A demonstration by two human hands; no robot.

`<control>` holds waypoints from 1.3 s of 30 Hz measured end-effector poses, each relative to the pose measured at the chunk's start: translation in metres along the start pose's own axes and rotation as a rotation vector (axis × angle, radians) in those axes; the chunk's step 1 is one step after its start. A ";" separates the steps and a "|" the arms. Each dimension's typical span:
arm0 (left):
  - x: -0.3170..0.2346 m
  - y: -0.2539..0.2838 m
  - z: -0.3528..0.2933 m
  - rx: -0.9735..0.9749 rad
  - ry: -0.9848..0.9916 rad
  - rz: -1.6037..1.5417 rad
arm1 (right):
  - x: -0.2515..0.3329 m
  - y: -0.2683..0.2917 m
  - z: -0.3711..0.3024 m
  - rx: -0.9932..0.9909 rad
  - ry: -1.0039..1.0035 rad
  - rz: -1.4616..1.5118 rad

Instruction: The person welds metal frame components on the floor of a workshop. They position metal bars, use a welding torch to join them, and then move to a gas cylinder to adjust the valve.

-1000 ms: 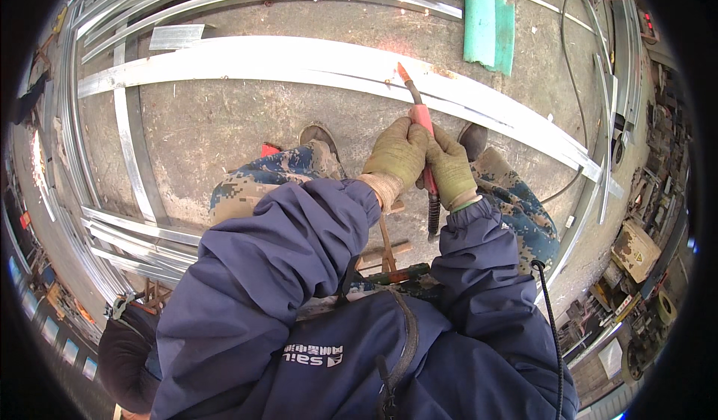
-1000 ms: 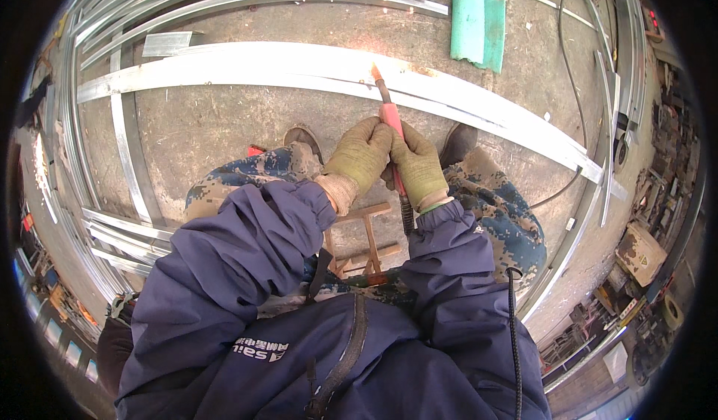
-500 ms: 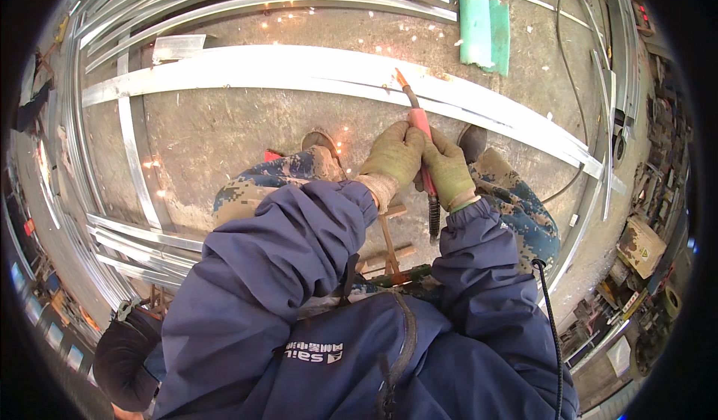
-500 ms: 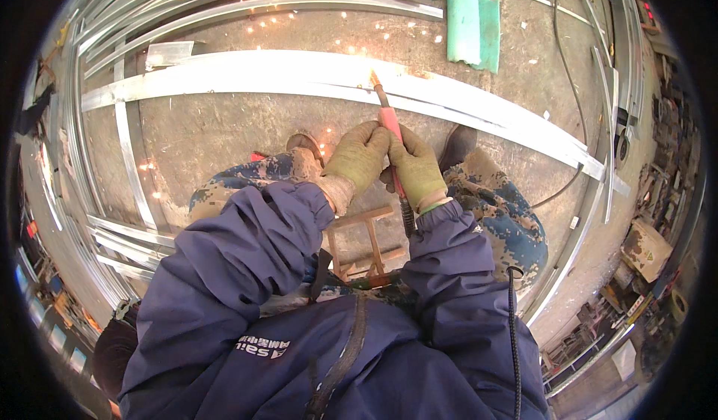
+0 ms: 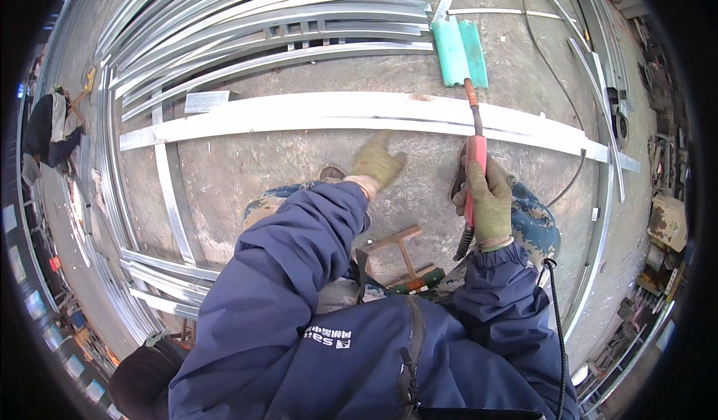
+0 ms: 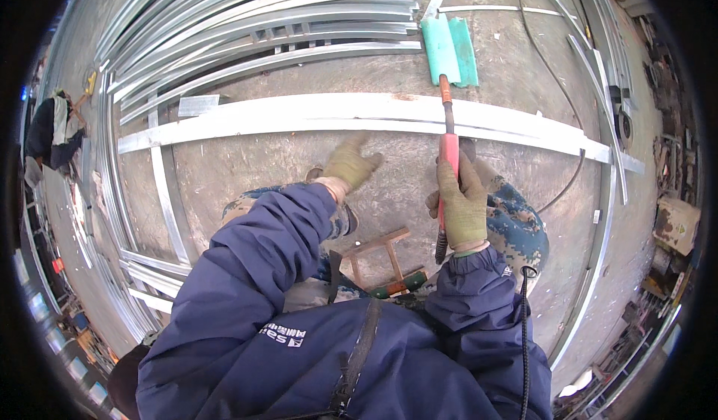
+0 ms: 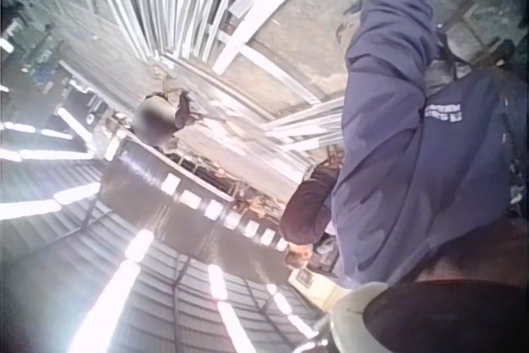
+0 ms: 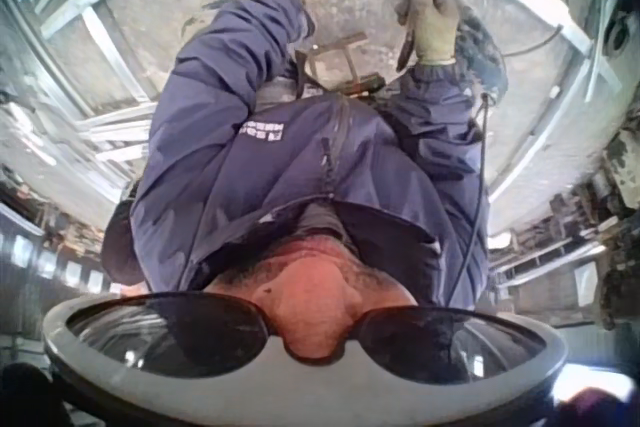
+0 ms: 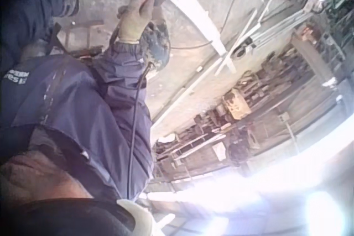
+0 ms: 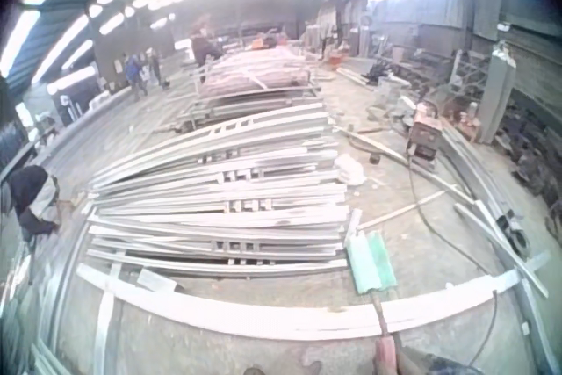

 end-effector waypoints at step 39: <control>0.091 0.054 0.109 -0.158 -0.387 0.845 | -0.021 -0.018 0.011 0.147 -0.083 -0.083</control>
Point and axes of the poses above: each hand's wrist, its own z-axis towards the middle knuckle, its own y-axis out of the back of the hand, x = y × z, the point moved 3 cm from there along z, towards the middle knuckle, and after that the axes turned 2 degrees about z, right-handed, at the moved point
